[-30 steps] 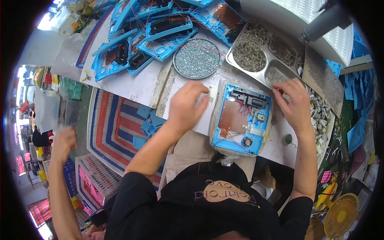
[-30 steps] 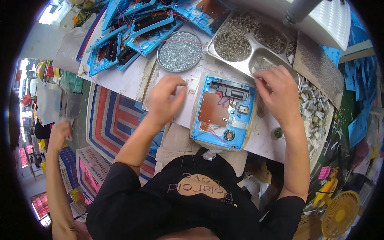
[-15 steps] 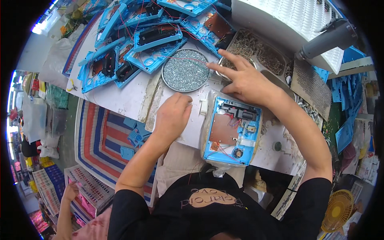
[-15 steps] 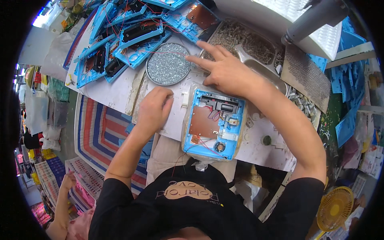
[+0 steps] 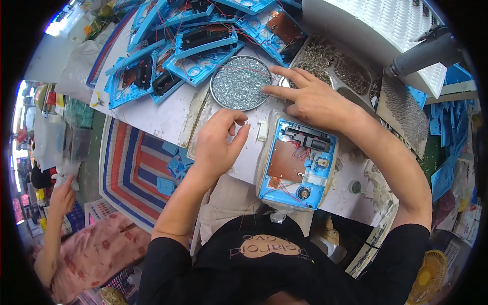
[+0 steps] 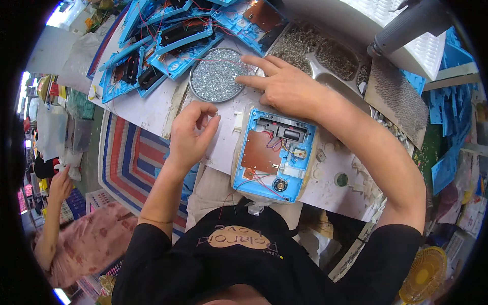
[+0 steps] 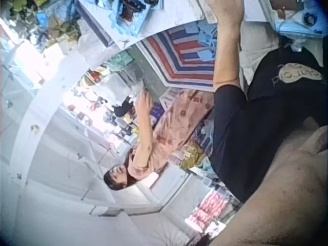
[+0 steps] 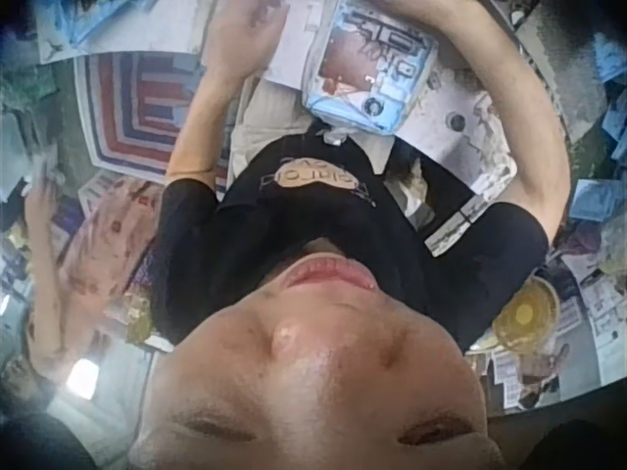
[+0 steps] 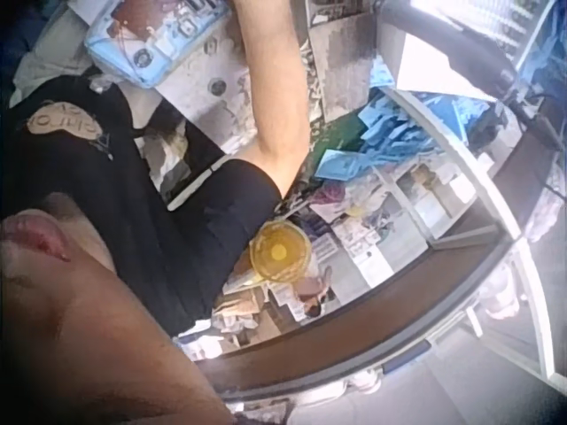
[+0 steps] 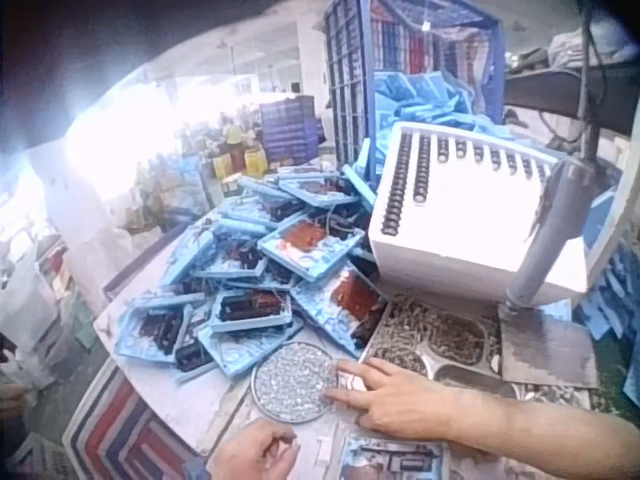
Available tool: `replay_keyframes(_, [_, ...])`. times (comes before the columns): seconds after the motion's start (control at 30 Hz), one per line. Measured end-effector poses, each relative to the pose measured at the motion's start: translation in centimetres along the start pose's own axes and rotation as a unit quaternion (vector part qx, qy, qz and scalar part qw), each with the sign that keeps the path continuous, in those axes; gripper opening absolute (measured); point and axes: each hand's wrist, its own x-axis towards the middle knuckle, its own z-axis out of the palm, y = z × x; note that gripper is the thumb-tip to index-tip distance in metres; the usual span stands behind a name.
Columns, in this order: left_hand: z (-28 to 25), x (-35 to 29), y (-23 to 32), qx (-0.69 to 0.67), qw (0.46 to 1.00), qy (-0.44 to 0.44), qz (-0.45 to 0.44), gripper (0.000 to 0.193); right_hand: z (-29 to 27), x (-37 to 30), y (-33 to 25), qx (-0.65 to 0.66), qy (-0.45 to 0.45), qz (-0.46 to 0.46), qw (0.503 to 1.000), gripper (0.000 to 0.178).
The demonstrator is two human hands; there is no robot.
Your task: The recorder assembles a blue electronic device, soldering internal wires, fitting the plastic casing, and securing it with an electric screwdriver.
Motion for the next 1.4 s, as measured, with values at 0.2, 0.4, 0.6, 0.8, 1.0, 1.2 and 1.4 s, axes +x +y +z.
replay_keyframes(0.2, [0.6, -0.2, 0.3, 0.001, 1.0, -0.018, -0.009, 0.017, 0.4, -0.2, 0.3, 0.004, 0.01, 0.0, 1.0, 0.005])
replay_keyframes(0.4, [1.2, -0.7, -0.1, -0.031, 0.998, -0.023, -0.046, 0.016, -0.3, -1.3, 0.5, -0.003, 0.082, 0.03, 0.996, 0.011])
replay_keyframes(0.6, [1.6, 0.4, -0.3, -0.087, 0.996, -0.019, -0.03, 0.014, -4.6, -7.9, -1.8, -0.002, 0.177, 0.171, 0.969, 0.018])
replay_keyframes(0.8, [4.9, 6.3, 3.9, -0.159, 0.98, -0.117, 0.019, 0.015, -5.8, -14.5, -7.3, -0.01, 0.24, 0.308, 0.92, 0.02])
replay_keyframes(1.0, [11.7, 11.7, 6.4, -0.028, 0.948, -0.255, 0.187, 0.02, -3.7, -17.5, -12.1, 0.014, 0.242, 0.375, 0.895, 0.019])
replay_keyframes(1.2, [13.4, 14.1, 7.7, 0.114, 0.882, -0.391, 0.24, 0.022, -3.1, -18.4, -13.2, 0.026, 0.238, 0.394, 0.887, 0.018])
replay_keyframes(1.4, [5.0, 11.4, 6.9, 0.06, 0.947, -0.148, 0.278, 0.019, -3.6, -18.5, -13.3, 0.024, 0.223, 0.404, 0.887, 0.015])
